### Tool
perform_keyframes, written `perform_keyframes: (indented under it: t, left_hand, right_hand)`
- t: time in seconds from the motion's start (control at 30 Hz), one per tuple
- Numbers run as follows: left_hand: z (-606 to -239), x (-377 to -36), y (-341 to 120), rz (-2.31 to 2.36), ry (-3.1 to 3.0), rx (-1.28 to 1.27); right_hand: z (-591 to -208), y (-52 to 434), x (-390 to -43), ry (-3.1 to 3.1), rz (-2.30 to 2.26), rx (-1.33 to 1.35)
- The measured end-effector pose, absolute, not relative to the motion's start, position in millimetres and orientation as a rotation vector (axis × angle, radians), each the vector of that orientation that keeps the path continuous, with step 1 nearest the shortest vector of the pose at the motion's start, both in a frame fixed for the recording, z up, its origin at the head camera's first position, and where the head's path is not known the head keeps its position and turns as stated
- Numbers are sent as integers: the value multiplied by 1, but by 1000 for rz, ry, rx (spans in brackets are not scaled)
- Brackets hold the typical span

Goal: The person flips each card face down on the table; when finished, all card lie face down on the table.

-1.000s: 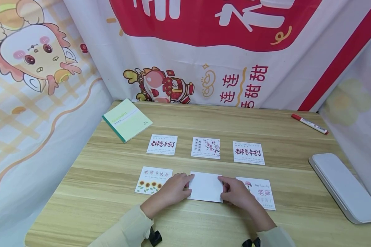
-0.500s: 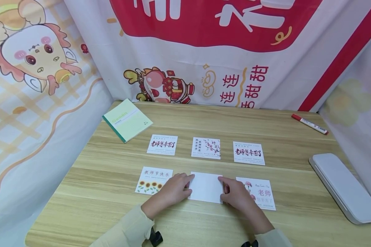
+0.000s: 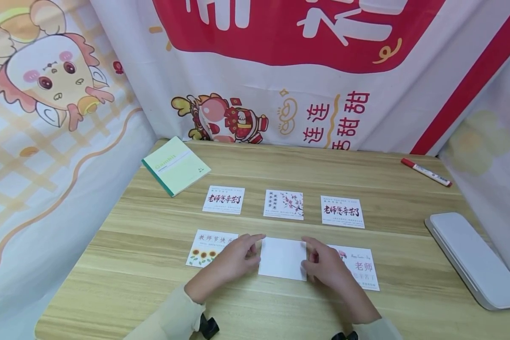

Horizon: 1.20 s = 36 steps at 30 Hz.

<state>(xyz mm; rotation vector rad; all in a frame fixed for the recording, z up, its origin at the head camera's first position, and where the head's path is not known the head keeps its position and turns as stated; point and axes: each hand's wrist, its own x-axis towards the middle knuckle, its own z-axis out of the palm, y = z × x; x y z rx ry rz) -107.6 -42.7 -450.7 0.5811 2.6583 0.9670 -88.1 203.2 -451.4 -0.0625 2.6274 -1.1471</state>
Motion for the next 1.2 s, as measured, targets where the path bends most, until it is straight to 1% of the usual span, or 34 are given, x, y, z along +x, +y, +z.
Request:
perform_keyframes:
  t: [0.3, 0.47, 0.6, 0.8, 1.0, 1.2]
  left_hand:
    - [-430, -110, -85, 1055, 2718, 559]
    - [-433, -112, -123, 984, 2773, 462]
    - [-438, -112, -153, 849, 2836, 347]
    - [-443, -113, -182, 709, 2867, 259]
    - [-449, -116, -191, 592, 2819, 254]
    - [-450, -118, -195, 527, 2789, 295]
  right_hand:
    - [-429, 182, -100, 2613, -1170, -276]
    - [-422, 156, -110, 2579, -1159, -412]
    - [-420, 129, -114, 2573, -1063, -484]
    - [-420, 90, -118, 2591, -857, -479]
    - [-435, 65, -120, 2601, -701, -461]
    - [-443, 51, -123, 2591, -638, -423]
